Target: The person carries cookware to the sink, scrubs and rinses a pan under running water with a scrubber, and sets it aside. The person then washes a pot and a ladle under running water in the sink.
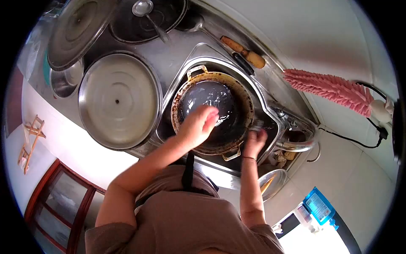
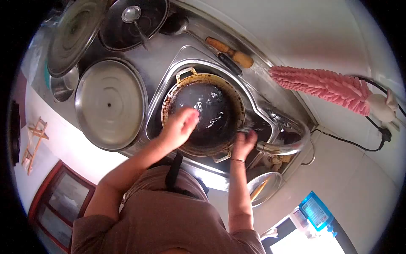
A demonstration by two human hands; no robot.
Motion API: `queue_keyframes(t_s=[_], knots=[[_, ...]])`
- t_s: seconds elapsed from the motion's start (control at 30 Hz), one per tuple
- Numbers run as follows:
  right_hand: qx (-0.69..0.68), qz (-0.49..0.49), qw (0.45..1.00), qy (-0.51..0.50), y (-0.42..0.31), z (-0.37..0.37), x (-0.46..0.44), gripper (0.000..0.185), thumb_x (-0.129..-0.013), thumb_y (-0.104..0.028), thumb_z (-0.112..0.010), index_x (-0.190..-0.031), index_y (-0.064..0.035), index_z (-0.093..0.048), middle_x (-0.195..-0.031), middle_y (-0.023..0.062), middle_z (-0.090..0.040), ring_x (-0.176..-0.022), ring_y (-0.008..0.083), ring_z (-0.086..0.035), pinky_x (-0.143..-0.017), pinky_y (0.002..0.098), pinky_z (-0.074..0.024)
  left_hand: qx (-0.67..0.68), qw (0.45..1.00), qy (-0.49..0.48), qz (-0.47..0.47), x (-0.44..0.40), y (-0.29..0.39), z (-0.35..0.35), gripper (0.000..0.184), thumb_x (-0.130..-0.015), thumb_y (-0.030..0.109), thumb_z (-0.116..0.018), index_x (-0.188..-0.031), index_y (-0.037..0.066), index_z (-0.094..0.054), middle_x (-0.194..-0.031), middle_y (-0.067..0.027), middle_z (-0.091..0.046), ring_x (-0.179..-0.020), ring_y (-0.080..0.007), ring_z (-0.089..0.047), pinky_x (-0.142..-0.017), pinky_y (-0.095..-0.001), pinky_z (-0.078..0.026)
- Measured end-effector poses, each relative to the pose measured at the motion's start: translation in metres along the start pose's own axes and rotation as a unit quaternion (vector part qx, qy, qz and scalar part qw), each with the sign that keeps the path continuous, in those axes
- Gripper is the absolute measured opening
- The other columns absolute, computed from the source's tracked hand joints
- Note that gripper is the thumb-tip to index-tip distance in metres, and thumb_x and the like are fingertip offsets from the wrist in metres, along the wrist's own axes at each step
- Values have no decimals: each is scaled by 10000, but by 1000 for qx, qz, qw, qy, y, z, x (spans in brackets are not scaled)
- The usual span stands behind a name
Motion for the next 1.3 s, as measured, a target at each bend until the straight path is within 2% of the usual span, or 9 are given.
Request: queue_keyframes(t_s=[0.1, 0.17, 0.3, 0.5, 0.7, 0.77, 0.9, 1.17, 1.3], knots=[[185, -14, 964, -191, 30, -63, 24, 339, -687, 20, -569, -1017, -17, -503, -988, 140, -542, -933, 275, -518, -822, 366, -424, -51, 993, -23, 104, 57, -70, -31, 233, -756, 88, -594, -948, -9, -504, -879, -181, -557, -821, -338, -563, -696, -380, -464], [258, 115, 929, -239, 31, -107, 19, 331, -647, 27, -565, -970, -28, -523, -963, 138, -549, -949, 321, -505, -858, 396, -395, -132, 980, -50, 141, 79, -90, -30, 291, -740, 100, -592, -974, -38, -490, -925, -221, -531, -888, -362, -529, -777, -406, -435], [523, 427, 696, -245, 26, -167, -31, 231, -718, -83, -486, -940, -67, -546, -951, 99, -561, -956, 283, -472, -911, 421, -325, -214, 946, -106, 217, 87, -100, -18, 339, -748, 128, -582, -1019, -51, -486, -996, -232, -512, -960, -359, -503, -850, -400, -406], [729, 261, 563, -289, 39, -129, -30, 260, -811, -146, -445, -1051, -92, -529, -1059, 81, -497, -1000, 259, -470, -854, 373, -356, -207, 961, -40, 182, 67, -121, -9, 322, -732, 84, -551, -1011, -59, -478, -976, -238, -499, -951, -362, -486, -846, -409, -399], [674, 44, 578, -458, 53, -124, 76, 308, -786, -129, -460, -1090, -82, -484, -1066, 102, -513, -1043, 280, -473, -825, 378, -392, -153, 980, 115, 50, 9, -128, -12, 279, -709, 11, -567, -971, -11, -475, -932, -183, -500, -905, -355, -487, -797, -395, -405], [426, 105, 752, -492, 90, -150, 96, 281, -770, -172, -473, -1032, -92, -537, -1031, 134, -531, -1008, 311, -471, -832, 396, -383, -135, 980, 124, 74, 1, -124, -12, 249, -734, 21, -563, -974, -5, -502, -954, -183, -521, -910, -349, -505, -798, -382, -411], [294, 317, 829, -355, 84, -237, 59, 219, -694, -178, -522, -890, -95, -573, -974, 126, -539, -962, 344, -464, -843, 396, -374, -125, 984, 112, 66, 3, -109, -7, 246, -735, 15, -544, -978, -5, -510, -957, -181, -521, -918, -333, -509, -798, -364, -414], [608, 408, 649, -208, 14, -166, -65, 211, -748, -140, -488, -932, -128, -589, -1009, 93, -521, -992, 289, -461, -858, 426, -345, -124, 983, 92, 98, 2, -124, -6, 232, -735, 20, -531, -964, -4, -504, -974, -170, -526, -929, -331, -508, -818, -381, -410], [749, 137, 576, -298, 36, -106, -19, 250, -796, -180, -480, -1022, -115, -564, -1084, 74, -515, -1040, 271, -465, -868, 399, -342, -102, 983, 127, 82, -9, -134, -10, 210, -725, -3, -538, -933, -5, -516, -961, -172, -532, -905, -333, -515, -793, -373, -419]])
Point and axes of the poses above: each hand's wrist, its own x-axis away from the middle knuckle, its own z-axis out of the back of the hand, y = z × x, the point moved 2 cm from there along -x, towards the middle knuckle
